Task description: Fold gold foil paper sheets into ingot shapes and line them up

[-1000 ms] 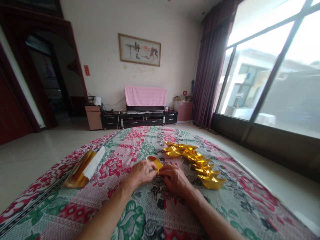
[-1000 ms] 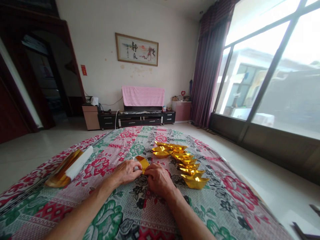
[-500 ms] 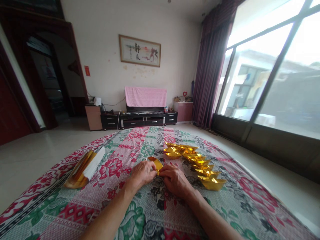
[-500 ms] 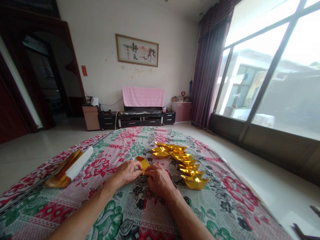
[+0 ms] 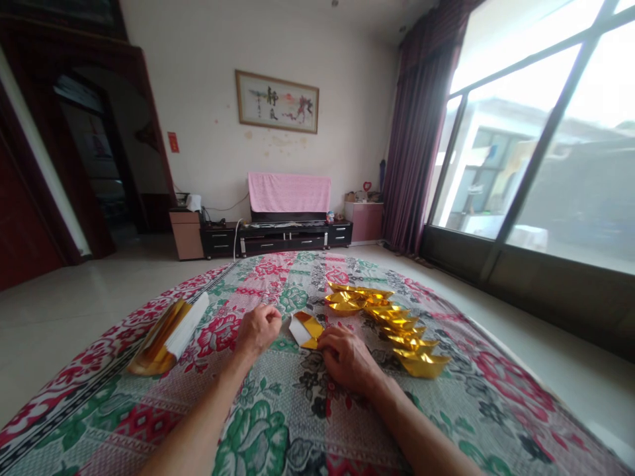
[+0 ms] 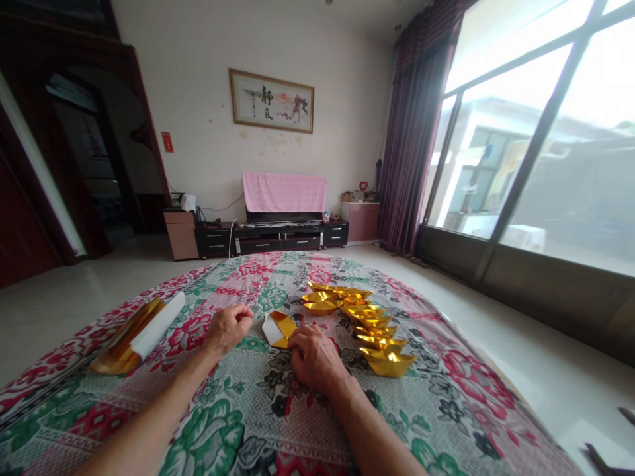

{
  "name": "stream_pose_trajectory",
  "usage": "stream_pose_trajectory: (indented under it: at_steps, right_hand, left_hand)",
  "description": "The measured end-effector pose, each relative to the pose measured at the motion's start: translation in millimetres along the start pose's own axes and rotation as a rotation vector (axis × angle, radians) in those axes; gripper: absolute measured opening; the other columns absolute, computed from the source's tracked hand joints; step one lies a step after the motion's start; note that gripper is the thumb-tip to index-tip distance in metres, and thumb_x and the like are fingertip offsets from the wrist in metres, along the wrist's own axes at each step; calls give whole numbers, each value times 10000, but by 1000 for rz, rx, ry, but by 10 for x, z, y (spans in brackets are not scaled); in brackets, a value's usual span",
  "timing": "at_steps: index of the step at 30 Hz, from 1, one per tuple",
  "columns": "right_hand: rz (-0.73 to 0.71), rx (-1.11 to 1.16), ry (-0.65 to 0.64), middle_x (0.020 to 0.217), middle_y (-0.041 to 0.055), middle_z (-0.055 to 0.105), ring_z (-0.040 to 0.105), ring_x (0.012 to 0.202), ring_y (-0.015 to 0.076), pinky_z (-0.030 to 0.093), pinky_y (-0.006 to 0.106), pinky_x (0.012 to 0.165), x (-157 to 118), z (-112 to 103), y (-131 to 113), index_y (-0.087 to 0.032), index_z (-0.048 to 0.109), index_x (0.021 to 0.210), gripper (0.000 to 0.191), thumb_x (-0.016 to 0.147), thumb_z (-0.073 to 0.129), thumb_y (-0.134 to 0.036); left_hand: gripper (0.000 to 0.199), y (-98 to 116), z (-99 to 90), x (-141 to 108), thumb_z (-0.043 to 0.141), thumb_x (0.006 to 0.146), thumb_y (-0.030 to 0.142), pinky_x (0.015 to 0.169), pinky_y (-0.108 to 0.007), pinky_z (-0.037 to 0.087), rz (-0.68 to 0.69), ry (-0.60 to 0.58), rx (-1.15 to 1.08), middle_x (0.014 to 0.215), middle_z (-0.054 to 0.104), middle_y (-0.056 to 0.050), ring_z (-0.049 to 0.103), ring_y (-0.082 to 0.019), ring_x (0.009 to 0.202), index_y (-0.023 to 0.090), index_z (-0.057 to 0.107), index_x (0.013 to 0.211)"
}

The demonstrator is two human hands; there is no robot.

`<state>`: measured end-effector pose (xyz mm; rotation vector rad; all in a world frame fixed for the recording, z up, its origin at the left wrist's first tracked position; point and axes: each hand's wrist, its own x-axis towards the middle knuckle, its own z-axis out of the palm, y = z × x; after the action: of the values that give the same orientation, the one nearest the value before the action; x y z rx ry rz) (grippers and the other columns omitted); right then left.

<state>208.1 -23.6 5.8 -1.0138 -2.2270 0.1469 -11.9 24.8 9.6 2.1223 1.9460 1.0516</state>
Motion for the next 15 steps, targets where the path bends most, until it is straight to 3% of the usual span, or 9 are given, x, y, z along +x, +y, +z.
stream_pose_trajectory:
  at_steps: [4,10,15]
  right_hand:
    - [20,-16,1,799,25,616,557,796,144,418,272,786,5,-9,-16,-184,607,746,193,682,482,-51]
    - [-3,2,4,791,20,605,551,779,138,407,264,767,8,1,22,-182,591,736,172,697,490,-48]
    - [-11,9,11,758,19,593,540,753,135,402,253,732,-2,1,35,-176,578,717,160,686,498,-42]
  left_hand:
    - [183,-125,99,7,495,678,155,699,-234,442,108,-30,42,805,630,-17,584,-146,733,207,663,728]
    - [253,-95,197,-5,469,661,90,852,-257,449,386,-30,-103,921,631,-40,575,-154,891,185,657,801]
    - [310,-107,228,-1,439,647,47,899,-284,446,469,-83,-94,1010,636,-45,575,-160,941,182,671,801]
